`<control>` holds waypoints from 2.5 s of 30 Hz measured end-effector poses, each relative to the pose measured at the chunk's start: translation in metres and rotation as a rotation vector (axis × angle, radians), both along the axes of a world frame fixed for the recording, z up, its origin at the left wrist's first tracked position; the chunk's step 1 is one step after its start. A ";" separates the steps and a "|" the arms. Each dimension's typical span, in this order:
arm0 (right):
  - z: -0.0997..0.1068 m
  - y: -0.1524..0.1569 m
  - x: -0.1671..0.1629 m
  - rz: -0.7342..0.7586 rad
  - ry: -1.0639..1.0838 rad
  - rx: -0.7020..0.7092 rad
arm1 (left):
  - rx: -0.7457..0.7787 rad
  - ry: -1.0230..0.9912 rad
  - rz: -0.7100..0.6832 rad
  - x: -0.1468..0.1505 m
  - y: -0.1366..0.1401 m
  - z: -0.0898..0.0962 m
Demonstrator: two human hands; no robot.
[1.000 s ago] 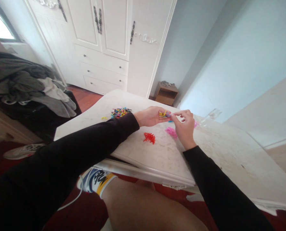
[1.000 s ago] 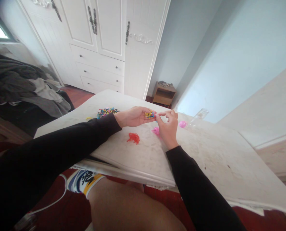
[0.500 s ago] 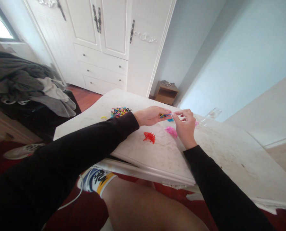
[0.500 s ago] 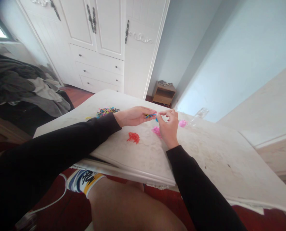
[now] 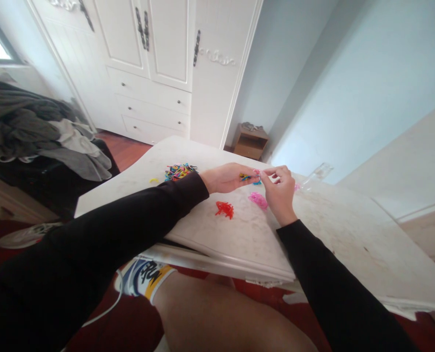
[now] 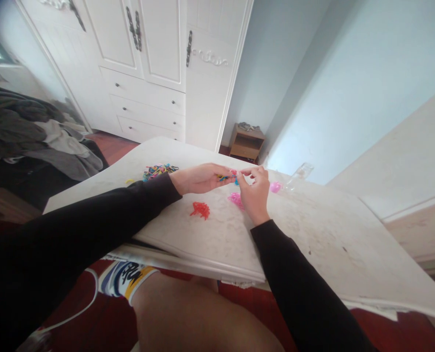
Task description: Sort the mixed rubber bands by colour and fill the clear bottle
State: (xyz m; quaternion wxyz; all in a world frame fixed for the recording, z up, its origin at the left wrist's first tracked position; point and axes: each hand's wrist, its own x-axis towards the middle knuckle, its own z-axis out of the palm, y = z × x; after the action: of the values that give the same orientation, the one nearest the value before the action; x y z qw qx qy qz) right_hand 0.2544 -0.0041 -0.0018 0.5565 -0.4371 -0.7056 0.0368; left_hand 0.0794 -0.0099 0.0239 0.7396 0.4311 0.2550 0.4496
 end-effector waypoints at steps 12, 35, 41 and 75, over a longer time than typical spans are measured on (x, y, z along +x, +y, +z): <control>0.006 -0.006 -0.004 0.067 0.020 -0.038 | 0.107 0.063 -0.024 -0.003 0.004 -0.011; 0.016 0.008 0.039 0.293 -0.393 -0.240 | 0.036 0.044 0.070 -0.005 0.003 -0.005; 0.015 -0.001 0.024 0.358 -0.216 -0.205 | 0.070 0.048 0.053 -0.005 0.004 -0.007; -0.009 0.052 0.044 0.084 -0.199 -0.194 | 0.507 0.870 -0.484 -0.055 0.003 0.021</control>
State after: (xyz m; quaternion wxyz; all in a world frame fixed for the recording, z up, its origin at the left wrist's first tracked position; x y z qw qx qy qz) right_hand 0.2982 0.0483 -0.0111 0.4369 -0.4606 -0.7681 0.0843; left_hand 0.0242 -0.0070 0.0444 0.5214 0.7875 0.3146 0.0948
